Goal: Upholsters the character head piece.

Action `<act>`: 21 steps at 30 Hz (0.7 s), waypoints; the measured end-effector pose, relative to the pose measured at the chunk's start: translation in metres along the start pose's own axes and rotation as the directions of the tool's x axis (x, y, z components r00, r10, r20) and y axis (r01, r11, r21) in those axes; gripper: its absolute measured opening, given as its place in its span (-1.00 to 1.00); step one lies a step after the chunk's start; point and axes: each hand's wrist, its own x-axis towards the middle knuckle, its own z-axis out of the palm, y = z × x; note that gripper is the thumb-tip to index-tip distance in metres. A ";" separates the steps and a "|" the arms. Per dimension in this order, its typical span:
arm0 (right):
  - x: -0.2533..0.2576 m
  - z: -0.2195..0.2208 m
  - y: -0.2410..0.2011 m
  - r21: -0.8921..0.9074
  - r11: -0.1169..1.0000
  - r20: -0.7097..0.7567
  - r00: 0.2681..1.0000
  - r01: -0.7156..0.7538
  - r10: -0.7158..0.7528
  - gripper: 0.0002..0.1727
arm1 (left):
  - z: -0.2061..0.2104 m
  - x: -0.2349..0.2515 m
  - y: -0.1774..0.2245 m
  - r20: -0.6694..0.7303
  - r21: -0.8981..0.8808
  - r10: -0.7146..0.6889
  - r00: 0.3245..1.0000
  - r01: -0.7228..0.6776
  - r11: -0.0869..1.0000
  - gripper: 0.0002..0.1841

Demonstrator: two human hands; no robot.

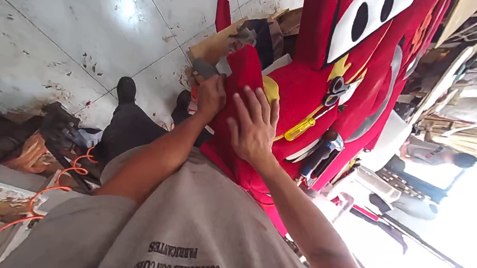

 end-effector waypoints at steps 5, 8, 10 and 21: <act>0.010 0.006 -0.006 -0.065 0.997 0.038 0.999 -0.034 0.036 -0.41 | -0.030 -0.011 -0.023 0.246 -0.710 -0.145 0.958 0.280 0.647 -0.21; 0.011 0.005 -0.007 -0.053 0.998 0.029 0.999 -0.035 0.036 -0.41 | -0.041 -0.051 -0.060 0.427 -0.850 0.088 0.900 0.367 0.377 0.06; 0.011 0.003 -0.008 -0.042 0.998 0.041 0.998 -0.041 0.042 -0.40 | -0.041 -0.078 -0.077 0.485 -0.838 0.172 0.857 0.400 0.371 0.07; 0.013 0.008 -0.003 -0.016 1.000 -0.019 1.000 -0.020 0.019 -0.44 | -0.073 -0.159 -0.011 0.362 -0.802 0.085 0.928 0.264 0.536 -0.71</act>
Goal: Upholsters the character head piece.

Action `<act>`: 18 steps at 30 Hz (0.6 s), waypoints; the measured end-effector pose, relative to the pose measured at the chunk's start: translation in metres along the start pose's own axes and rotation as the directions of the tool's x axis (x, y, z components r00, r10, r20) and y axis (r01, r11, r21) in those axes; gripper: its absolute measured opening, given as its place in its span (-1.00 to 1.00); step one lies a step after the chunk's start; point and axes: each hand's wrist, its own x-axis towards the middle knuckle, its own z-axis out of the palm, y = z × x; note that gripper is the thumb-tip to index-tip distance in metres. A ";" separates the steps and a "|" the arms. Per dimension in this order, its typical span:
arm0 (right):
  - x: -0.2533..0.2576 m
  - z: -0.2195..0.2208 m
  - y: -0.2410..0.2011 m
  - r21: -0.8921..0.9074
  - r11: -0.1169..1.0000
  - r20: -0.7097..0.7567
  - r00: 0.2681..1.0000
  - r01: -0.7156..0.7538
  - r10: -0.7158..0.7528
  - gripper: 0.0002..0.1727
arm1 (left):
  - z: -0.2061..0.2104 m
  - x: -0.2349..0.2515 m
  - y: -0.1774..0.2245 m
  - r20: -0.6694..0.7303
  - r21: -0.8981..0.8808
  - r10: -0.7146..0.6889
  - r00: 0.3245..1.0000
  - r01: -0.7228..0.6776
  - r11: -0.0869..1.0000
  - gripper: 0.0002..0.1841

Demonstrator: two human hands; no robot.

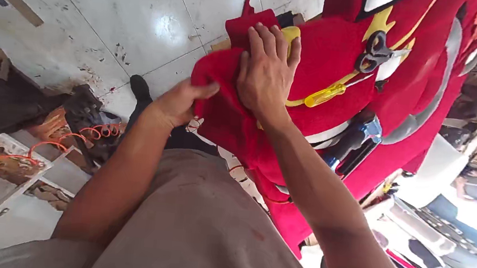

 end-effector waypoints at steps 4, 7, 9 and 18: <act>0.003 0.001 -0.003 0.003 0.999 -0.006 0.999 -0.042 0.042 -0.46 | 0.059 0.016 0.024 -0.502 0.026 -0.067 0.863 0.092 0.995 -0.68; 0.001 -0.001 -0.005 0.004 0.999 0.008 0.999 -0.050 0.050 -0.47 | 0.079 0.031 0.014 -0.618 -0.004 -0.043 0.785 0.052 0.999 -0.47; 0.001 -0.003 -0.005 0.016 0.998 0.014 0.998 -0.056 0.056 -0.47 | 0.086 0.043 0.009 -0.703 0.044 0.012 0.711 0.027 0.999 -0.39; 0.010 0.002 -0.009 -0.049 0.997 0.072 0.995 -0.060 0.063 -0.52 | 0.045 0.112 -0.053 -0.716 0.608 0.214 0.665 0.442 0.659 -0.34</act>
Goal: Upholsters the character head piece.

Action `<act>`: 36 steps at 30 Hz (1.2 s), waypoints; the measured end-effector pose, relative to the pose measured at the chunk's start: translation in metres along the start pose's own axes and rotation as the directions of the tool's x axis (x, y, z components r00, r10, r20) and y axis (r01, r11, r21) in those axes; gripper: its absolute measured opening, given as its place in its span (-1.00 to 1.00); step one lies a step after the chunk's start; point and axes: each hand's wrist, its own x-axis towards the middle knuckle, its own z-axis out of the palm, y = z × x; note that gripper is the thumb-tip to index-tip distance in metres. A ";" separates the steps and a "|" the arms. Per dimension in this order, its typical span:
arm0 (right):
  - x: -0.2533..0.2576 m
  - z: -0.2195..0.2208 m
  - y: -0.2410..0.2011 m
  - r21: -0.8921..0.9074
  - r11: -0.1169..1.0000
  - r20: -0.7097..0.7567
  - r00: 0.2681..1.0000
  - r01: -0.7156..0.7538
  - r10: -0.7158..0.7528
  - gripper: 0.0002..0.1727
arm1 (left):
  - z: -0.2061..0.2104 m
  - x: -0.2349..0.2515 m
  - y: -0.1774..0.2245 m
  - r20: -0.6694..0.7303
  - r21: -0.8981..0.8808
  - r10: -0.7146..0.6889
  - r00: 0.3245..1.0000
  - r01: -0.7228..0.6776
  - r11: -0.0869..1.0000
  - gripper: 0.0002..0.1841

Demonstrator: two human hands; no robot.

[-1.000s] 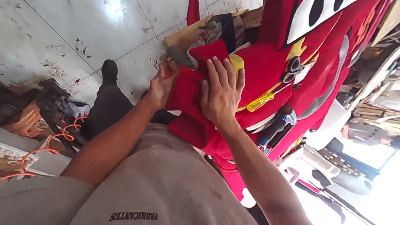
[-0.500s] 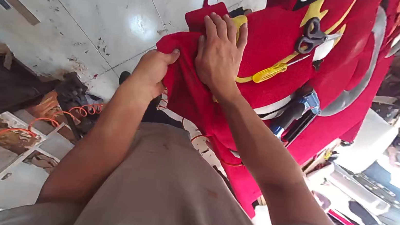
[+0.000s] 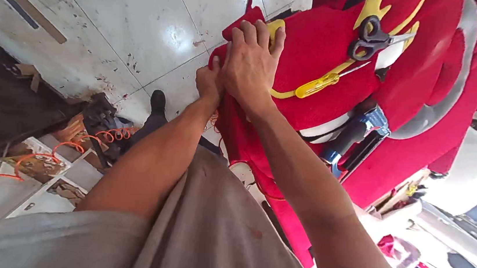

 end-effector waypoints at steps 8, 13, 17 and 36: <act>-0.046 -0.051 0.089 0.710 0.664 -0.330 0.944 0.235 0.019 -0.36 | -0.004 0.001 0.008 0.025 -0.107 -0.070 0.997 0.072 0.992 -0.29; -0.109 -0.013 0.078 0.205 0.957 -0.101 0.977 0.206 -0.189 -0.16 | -0.002 0.004 0.009 0.068 -0.114 -0.062 0.996 0.070 0.991 -0.28; -0.082 0.009 0.033 0.060 0.975 -0.042 0.976 0.215 -0.212 -0.23 | -0.004 0.014 0.002 0.079 -0.102 -0.040 0.996 0.048 0.994 -0.30; -0.151 0.027 0.016 0.072 0.972 -0.059 0.974 0.222 -0.218 -0.34 | -0.064 0.009 -0.007 -0.089 0.042 -0.020 0.996 0.024 0.999 -0.27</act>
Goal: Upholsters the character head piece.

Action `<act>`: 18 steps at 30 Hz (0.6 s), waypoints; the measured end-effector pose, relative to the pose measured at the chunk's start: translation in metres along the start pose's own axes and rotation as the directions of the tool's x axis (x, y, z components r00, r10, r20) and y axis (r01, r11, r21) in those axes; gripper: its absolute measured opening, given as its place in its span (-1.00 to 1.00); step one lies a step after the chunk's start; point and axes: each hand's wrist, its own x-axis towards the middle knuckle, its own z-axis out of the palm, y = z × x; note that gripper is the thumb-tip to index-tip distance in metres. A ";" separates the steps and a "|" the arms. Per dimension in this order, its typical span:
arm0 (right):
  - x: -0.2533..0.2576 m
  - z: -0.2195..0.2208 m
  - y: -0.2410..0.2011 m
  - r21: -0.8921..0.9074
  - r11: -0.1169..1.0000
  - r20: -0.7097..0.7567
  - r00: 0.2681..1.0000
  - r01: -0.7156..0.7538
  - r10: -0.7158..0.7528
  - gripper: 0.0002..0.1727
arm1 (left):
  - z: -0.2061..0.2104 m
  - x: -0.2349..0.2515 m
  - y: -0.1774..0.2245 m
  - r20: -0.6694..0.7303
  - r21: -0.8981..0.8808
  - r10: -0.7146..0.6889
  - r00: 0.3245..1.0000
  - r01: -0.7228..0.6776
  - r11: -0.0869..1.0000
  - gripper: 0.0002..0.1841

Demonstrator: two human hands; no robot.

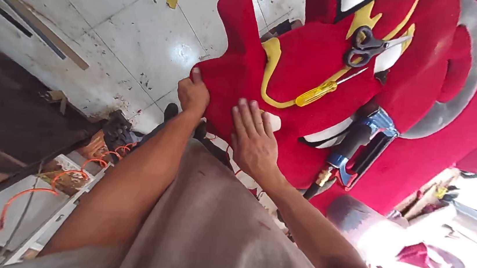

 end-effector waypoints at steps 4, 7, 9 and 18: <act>0.022 0.000 -0.013 0.103 0.985 0.017 0.990 0.138 -0.141 -0.40 | 0.016 -0.006 0.017 0.083 0.040 -0.013 0.996 0.010 0.999 -0.30; 0.010 -0.012 0.003 0.469 0.855 -0.187 0.971 0.220 -0.147 -0.52 | 0.050 -0.003 0.024 0.184 0.056 0.042 0.982 -0.054 0.997 -0.31; -0.030 -0.022 0.020 0.591 0.801 -0.299 0.948 0.092 0.111 -0.62 | 0.076 0.005 0.010 0.158 0.040 0.181 0.971 -0.189 0.981 -0.34; -0.107 -0.049 0.126 0.325 0.330 -0.093 0.317 -0.886 0.944 0.03 | 0.074 -0.012 0.014 0.365 -0.494 0.439 0.821 -0.229 0.839 -0.81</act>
